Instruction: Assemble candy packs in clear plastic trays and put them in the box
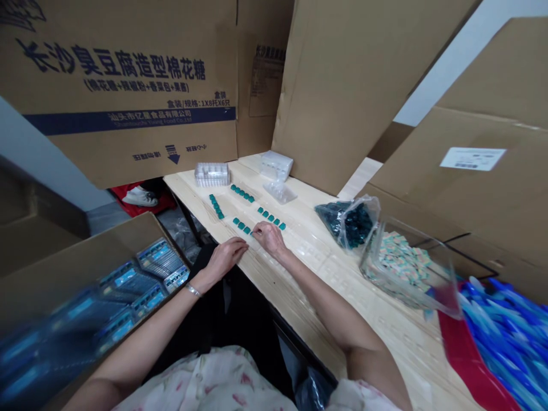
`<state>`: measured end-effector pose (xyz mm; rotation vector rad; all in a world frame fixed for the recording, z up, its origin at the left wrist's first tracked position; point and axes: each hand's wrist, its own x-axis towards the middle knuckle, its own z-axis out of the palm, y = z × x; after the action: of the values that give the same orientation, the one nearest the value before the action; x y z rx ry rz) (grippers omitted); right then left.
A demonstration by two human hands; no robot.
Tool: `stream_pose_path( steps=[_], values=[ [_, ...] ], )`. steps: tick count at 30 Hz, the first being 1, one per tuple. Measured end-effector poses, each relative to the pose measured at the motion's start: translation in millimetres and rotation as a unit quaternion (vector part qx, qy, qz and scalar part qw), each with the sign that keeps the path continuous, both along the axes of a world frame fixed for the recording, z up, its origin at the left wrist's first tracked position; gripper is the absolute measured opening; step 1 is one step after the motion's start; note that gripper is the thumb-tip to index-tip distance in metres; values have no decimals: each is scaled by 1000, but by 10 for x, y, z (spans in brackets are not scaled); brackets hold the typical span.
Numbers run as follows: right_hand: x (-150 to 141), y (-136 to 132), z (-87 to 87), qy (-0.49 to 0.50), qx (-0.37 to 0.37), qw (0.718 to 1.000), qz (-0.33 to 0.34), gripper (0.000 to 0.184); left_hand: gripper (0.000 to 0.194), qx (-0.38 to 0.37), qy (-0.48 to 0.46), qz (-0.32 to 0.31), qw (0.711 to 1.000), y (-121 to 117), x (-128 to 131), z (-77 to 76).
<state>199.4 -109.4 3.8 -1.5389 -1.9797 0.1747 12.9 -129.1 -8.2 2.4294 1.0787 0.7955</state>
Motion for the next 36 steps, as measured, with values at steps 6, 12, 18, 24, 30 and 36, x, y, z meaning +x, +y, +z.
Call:
stream_pose_path(
  steps=[6,12,18,24,30,36],
  values=[
    [-58,-13,84,-39,-45,998,35,11,24,3,5,7,1000,0,4,-16],
    [-112,10,138,-102,-89,991,16,16,25,9,14,7,1000,-7,-5,-19],
    [-236,-18,185,-259,-116,958,27,21,24,12,20,8,1000,7,-5,-26],
    [-380,-135,109,-339,-80,937,34,22,23,-34,-18,8,999,-10,5,-40],
    [-210,-149,162,-165,-55,984,24,16,24,-255,-307,50,915,75,3,33],
    [-359,-359,368,161,-78,982,53,23,29,-570,-617,70,537,245,-1,299]
  ],
)
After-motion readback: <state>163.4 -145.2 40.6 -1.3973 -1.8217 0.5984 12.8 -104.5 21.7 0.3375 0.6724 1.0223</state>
